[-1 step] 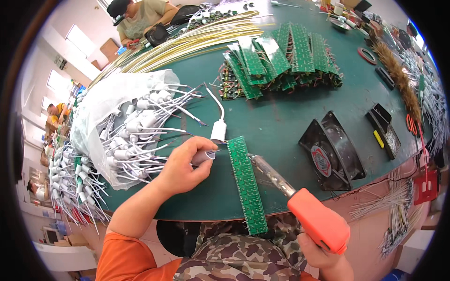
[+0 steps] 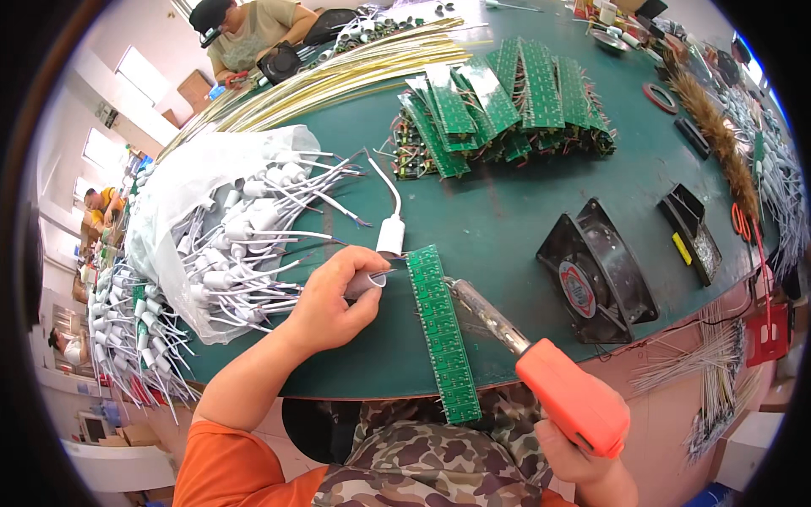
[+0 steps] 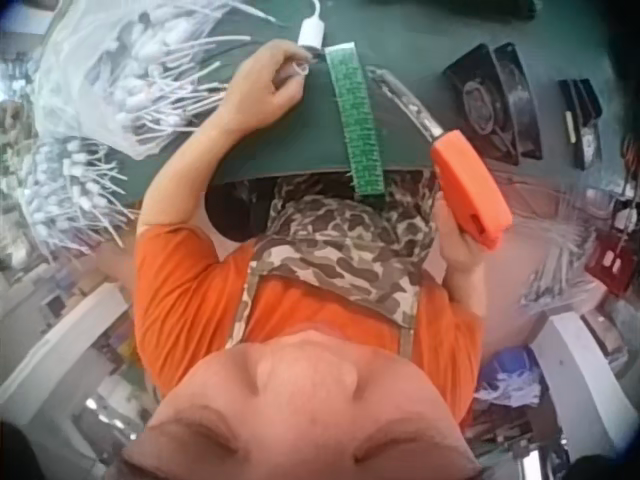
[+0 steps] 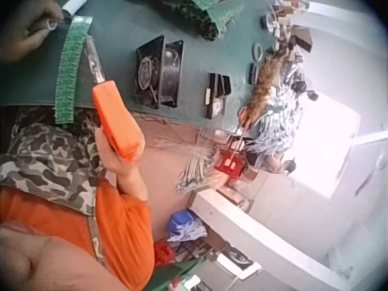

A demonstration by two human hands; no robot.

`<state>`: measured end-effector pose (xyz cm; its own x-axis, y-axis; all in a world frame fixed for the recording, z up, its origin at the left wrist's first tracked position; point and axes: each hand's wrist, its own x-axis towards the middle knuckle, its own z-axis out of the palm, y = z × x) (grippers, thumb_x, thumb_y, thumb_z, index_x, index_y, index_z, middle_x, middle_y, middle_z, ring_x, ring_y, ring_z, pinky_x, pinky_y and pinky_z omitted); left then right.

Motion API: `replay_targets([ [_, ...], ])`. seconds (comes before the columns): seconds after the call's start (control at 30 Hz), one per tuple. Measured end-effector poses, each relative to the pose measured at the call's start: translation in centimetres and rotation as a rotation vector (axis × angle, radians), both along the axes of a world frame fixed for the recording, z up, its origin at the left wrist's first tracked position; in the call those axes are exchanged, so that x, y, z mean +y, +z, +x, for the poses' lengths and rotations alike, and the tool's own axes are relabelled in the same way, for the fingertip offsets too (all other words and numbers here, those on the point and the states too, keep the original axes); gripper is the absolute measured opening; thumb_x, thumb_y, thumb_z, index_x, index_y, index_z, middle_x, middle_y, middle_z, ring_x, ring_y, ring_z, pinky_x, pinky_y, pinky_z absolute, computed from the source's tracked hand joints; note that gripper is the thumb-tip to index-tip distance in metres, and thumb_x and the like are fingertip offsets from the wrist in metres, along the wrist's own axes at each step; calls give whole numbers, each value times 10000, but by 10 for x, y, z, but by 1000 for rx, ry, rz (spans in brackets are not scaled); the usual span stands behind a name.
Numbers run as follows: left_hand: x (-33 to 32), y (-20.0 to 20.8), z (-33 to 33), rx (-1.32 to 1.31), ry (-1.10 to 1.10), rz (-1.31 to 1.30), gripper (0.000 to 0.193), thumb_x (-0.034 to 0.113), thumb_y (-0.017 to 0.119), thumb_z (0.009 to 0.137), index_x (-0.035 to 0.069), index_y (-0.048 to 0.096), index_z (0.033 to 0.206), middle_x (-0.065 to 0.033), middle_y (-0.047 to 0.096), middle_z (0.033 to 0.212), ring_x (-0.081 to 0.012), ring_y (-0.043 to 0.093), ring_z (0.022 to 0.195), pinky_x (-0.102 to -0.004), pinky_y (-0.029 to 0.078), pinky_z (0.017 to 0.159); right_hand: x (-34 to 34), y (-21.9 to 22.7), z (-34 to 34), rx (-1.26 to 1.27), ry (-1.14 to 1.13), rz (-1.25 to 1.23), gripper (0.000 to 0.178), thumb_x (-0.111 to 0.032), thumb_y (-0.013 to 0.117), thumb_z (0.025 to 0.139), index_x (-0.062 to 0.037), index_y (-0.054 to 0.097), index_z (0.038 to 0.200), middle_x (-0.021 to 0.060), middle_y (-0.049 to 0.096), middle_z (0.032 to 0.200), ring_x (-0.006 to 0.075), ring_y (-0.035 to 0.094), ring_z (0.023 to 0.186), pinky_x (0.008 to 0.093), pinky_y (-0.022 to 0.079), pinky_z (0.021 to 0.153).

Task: The person attaches wire connectors from small components onto green circuit boards by soldering them with a soldering iron.

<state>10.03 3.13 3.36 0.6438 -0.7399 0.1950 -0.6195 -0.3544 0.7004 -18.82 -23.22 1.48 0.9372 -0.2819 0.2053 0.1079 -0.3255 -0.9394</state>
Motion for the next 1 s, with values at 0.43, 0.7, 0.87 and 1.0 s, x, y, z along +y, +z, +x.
replay_targets([
  [0.43, -20, -25, 6, -323, 9, -92, 210, -59, 744, 759, 16, 613, 906, -122, 593, 934, -265, 616, 720, -348, 516, 611, 7, 2, 39, -24, -89, -117, 283, -118, 777, 741, -4, 715, 992, 123, 718, 891, 324, 705, 782, 390, 576, 756],
  [0.7, -27, -23, 11, -468, 2, -114, 226, -71, 740, 717, 22, 595, 863, -127, 583, 907, -288, 602, 719, -371, 502, 609, -2, -9, 38, -9, -17, -214, 443, -125, 780, 751, 15, 691, 1161, 136, 734, 1013, 311, 730, 835, 387, 590, 781],
  [0.87, -33, -28, 14, -585, -16, -158, 251, -69, 739, 683, 31, 587, 856, -124, 584, 902, -312, 597, 765, -397, 493, 658, -3, -13, 40, 24, -17, -188, 493, -137, 790, 752, 17, 671, 1205, 149, 731, 1052, 315, 734, 866, 391, 594, 787],
  [1.0, -34, -34, 15, -642, -37, -149, 309, -63, 744, 648, 49, 578, 883, -110, 580, 929, -316, 582, 808, -414, 463, 714, -5, -12, 50, -12, 26, -268, 497, -146, 808, 749, 23, 669, 1195, 162, 715, 1120, 321, 734, 892, 398, 596, 791],
])
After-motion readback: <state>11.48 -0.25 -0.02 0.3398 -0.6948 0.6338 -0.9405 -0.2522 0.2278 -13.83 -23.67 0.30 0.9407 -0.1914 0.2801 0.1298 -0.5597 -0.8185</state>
